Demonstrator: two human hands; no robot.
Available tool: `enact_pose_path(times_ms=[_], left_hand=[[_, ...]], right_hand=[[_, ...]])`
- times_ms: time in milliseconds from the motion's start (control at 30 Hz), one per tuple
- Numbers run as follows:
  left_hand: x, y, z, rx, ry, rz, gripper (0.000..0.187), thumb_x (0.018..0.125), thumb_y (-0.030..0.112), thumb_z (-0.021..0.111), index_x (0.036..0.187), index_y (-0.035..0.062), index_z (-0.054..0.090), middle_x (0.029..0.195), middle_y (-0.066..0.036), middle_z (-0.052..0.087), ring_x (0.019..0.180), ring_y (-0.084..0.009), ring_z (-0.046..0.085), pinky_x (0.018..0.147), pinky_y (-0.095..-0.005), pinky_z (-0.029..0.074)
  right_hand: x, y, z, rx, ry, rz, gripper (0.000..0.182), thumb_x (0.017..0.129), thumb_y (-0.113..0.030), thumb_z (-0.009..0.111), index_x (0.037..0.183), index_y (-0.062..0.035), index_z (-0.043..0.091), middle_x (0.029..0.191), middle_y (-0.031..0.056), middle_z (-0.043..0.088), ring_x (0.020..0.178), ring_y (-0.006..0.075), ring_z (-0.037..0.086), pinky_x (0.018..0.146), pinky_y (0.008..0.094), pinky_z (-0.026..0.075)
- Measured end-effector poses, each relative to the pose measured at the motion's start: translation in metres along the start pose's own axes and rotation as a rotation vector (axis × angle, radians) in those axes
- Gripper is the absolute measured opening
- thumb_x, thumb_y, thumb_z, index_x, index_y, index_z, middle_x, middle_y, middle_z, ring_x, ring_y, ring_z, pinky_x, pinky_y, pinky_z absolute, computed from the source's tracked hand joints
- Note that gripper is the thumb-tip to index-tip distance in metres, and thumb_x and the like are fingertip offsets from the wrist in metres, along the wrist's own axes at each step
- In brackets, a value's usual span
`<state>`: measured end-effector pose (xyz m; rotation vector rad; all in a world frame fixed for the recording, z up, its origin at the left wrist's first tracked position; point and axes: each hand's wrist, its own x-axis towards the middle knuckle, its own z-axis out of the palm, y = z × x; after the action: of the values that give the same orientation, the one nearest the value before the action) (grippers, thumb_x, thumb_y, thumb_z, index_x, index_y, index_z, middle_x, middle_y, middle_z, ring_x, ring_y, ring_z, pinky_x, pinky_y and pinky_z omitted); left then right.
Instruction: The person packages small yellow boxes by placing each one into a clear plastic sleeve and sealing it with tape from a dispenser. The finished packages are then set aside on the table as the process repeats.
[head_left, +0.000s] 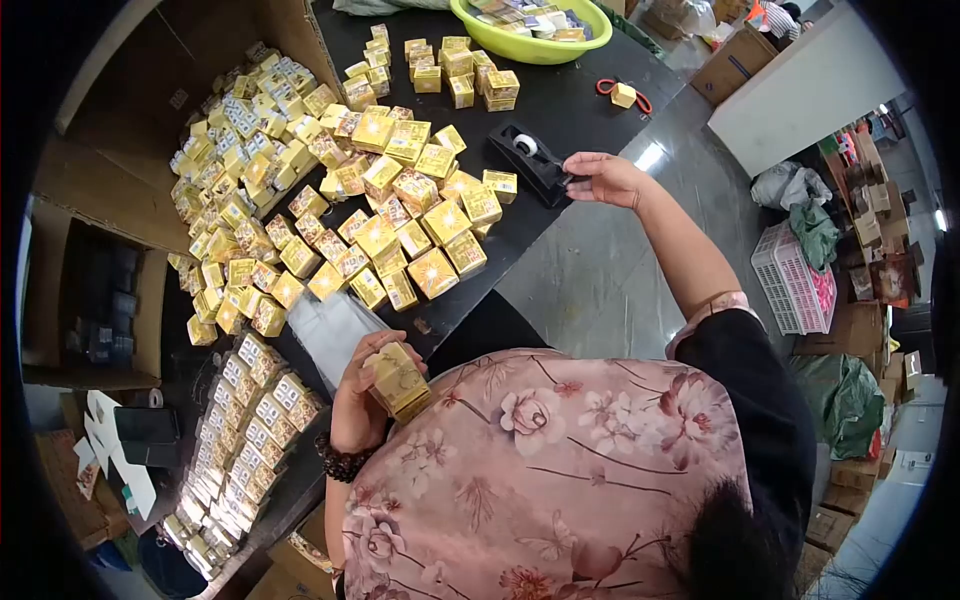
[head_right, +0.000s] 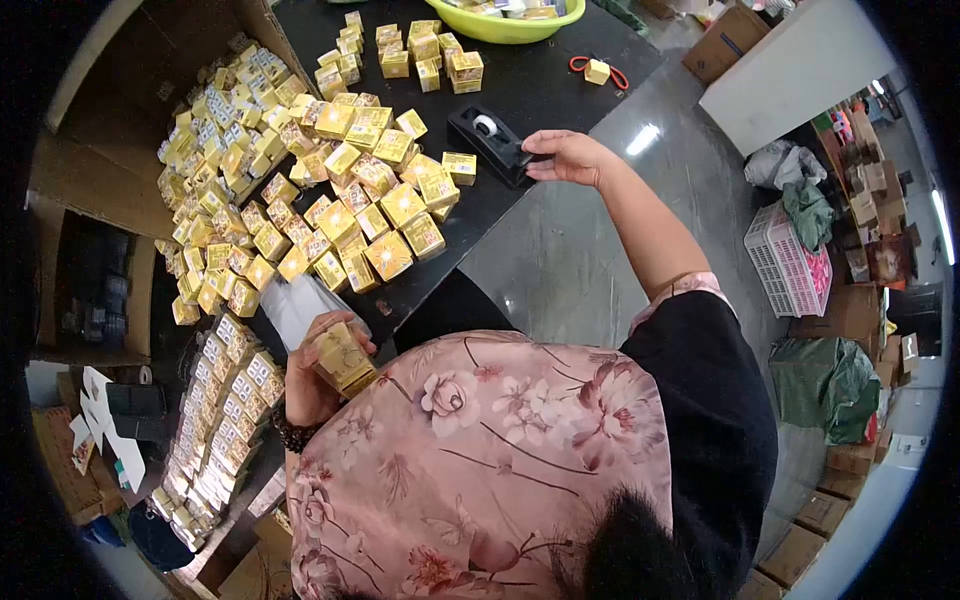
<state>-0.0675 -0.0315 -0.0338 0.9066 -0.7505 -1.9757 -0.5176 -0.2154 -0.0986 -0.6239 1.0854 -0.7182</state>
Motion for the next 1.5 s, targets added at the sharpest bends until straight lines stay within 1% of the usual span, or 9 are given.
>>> enact_pose_path(times_ms=[233,500,633,700,967,1133,1333,1400,1500], left_hand=[[0.004,-0.001,-0.004,0.032,0.013,0.052,0.059,0.081,0.039,0.057,0.124,-0.0007,0.048,0.104,-0.015,0.06,0.099,-0.0255,0.06,0.09,-0.0362,0.047],[0.012,0.011,0.002,0.05,0.184,0.321,0.056,0.081,0.035,0.051,0.124,-0.0003,0.048,0.105,-0.013,0.059,0.098,-0.0244,0.058,0.089,-0.0339,0.045],[0.006,0.015,0.001,0.379,0.322,0.341,0.051,0.083,0.023,0.05,0.128,-0.0002,0.045,0.111,-0.008,0.054,0.101,-0.0178,0.056,0.092,-0.0288,0.042],[0.01,0.012,0.004,0.627,0.267,0.673,0.044,0.087,0.011,0.052,0.128,-0.0008,0.043,0.111,-0.008,0.054,0.093,-0.0144,0.054,0.084,-0.0267,0.045],[-0.003,0.021,0.0,1.014,0.315,0.825,0.049,0.081,0.0,0.059,0.127,-0.003,0.043,0.109,-0.015,0.054,0.099,-0.0195,0.054,0.088,-0.0318,0.045],[-0.002,0.015,0.005,0.741,0.304,0.654,0.045,0.082,0.004,0.056,0.125,-0.0023,0.046,0.112,-0.011,0.053,0.1,-0.0195,0.054,0.089,-0.0303,0.043],[0.02,-0.007,0.008,-0.026,0.286,0.303,0.047,0.089,0.032,0.044,0.123,0.0008,0.05,0.106,-0.01,0.059,0.098,-0.0214,0.059,0.088,-0.0325,0.046],[0.017,0.001,0.012,-0.192,0.168,0.233,0.045,0.091,0.035,0.041,0.118,0.0011,0.054,0.1,-0.011,0.061,0.092,-0.0242,0.061,0.084,-0.0348,0.049],[0.018,0.0,0.001,-0.167,0.241,0.256,0.047,0.09,0.037,0.04,0.116,0.001,0.056,0.098,-0.012,0.062,0.088,-0.0258,0.062,0.077,-0.0365,0.052]], right_hand=[[-0.003,0.056,0.023,0.024,0.22,-0.398,0.023,0.089,-0.004,0.061,0.109,0.0045,0.054,0.101,0.0095,0.061,0.093,0.0211,0.063,0.092,0.0326,0.051],[-0.008,0.089,0.053,0.039,0.4,-0.469,0.022,0.088,-0.005,0.058,0.106,0.0082,0.057,0.102,0.0112,0.061,0.1,0.0192,0.06,0.091,0.0315,0.049],[-0.062,0.081,0.19,-0.007,-0.226,-0.51,0.004,0.089,-0.005,0.06,0.088,-0.0016,0.062,0.093,0.0029,0.056,0.085,0.0121,0.055,0.077,0.0269,0.044],[-0.076,0.075,0.242,-0.03,-0.41,-0.403,0.005,0.088,-0.005,0.062,0.085,-0.0012,0.062,0.093,0.002,0.056,0.085,0.0101,0.054,0.076,0.0262,0.044],[-0.065,0.071,0.294,-0.189,-0.432,-0.228,0.012,0.089,-0.013,0.067,0.084,-0.0034,0.063,0.08,-0.0017,0.06,0.075,0.0042,0.052,0.07,0.0205,0.041],[-0.059,0.076,0.291,-0.268,-0.406,-0.28,0.017,0.089,-0.015,0.069,0.078,-0.0045,0.061,0.075,-0.0036,0.058,0.071,0.0024,0.049,0.064,0.0212,0.04],[-0.056,0.081,0.272,-0.858,-0.163,-0.793,0.035,0.076,-0.022,0.081,0.066,-0.0023,0.054,0.065,0.0035,0.049,0.059,0.0136,0.046,0.054,0.0282,0.037],[-0.038,0.077,0.237,-0.813,0.067,-1.06,0.026,0.078,-0.019,0.079,0.077,-0.0022,0.059,0.073,0.0047,0.052,0.065,0.0132,0.049,0.058,0.0263,0.04],[-0.008,0.039,0.124,-1.048,0.797,-0.885,0.026,0.084,-0.022,0.07,0.1,-0.0028,0.063,0.097,0.0089,0.053,0.074,0.0186,0.054,0.07,0.0298,0.047]])
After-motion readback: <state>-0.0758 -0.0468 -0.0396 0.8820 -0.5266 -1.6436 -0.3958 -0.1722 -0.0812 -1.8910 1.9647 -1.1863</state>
